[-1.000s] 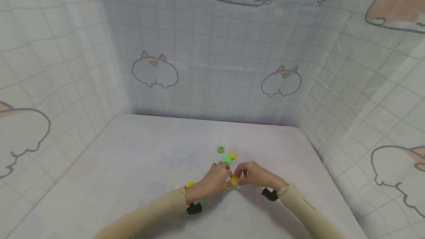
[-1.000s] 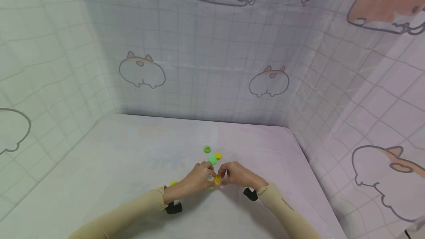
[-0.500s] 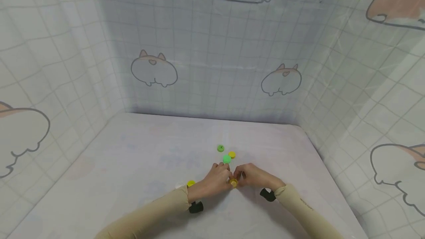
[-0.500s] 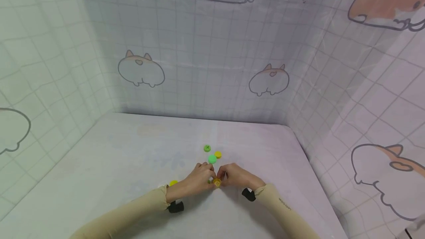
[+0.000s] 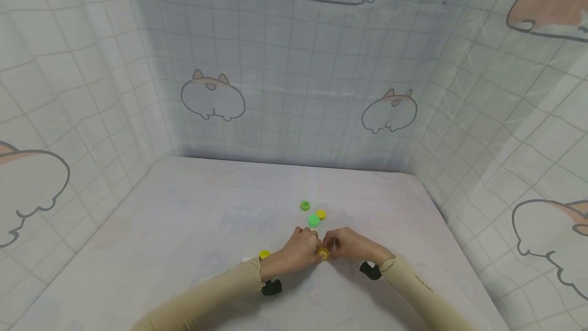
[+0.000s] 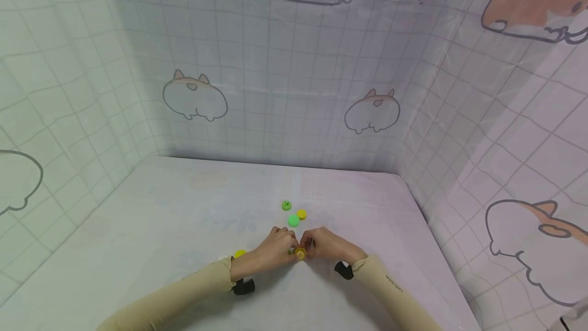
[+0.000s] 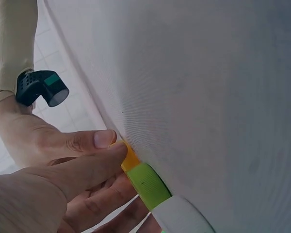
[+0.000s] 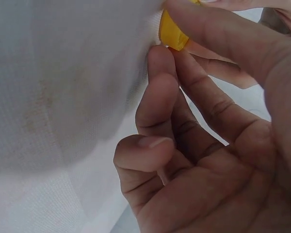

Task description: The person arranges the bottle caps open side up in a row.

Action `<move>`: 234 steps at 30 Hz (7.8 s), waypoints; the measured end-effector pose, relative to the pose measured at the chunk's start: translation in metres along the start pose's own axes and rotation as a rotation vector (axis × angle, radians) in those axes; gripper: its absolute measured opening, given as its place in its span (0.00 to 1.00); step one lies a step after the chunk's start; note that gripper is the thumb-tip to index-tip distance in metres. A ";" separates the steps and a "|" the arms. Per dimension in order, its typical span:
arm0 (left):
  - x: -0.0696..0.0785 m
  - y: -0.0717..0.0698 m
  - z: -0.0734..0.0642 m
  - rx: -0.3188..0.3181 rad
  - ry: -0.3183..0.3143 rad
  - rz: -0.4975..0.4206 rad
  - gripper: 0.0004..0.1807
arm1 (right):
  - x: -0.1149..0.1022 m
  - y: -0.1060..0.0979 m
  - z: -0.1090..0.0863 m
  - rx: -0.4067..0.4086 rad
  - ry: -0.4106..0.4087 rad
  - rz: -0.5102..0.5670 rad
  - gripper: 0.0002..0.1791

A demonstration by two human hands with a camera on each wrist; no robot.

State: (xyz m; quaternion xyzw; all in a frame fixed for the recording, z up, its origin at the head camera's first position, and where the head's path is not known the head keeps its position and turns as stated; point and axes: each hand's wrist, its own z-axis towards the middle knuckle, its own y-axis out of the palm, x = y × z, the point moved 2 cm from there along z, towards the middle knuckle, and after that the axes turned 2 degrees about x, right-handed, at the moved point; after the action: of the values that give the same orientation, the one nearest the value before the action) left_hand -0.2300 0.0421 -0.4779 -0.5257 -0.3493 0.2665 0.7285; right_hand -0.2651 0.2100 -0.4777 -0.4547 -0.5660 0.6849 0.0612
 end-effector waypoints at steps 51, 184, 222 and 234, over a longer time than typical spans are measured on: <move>-0.032 -0.040 0.017 -0.063 -0.091 -0.202 0.17 | -0.005 -0.024 0.020 0.209 0.010 -0.053 0.10; -0.081 -0.031 0.038 0.019 -0.101 -0.522 0.21 | 0.011 -0.014 0.059 0.380 0.050 0.109 0.15; -0.088 -0.029 0.033 -0.100 -0.015 -0.410 0.08 | 0.001 -0.008 0.059 0.313 -0.005 0.013 0.13; -0.078 -0.035 0.031 -0.052 0.010 -0.360 0.09 | -0.003 -0.015 0.050 0.305 0.003 -0.017 0.13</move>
State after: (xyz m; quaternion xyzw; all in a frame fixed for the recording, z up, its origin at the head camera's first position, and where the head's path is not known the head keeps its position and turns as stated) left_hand -0.3019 -0.0093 -0.4560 -0.4747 -0.4411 0.1202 0.7521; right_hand -0.3044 0.1769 -0.4663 -0.4363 -0.4591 0.7618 0.1361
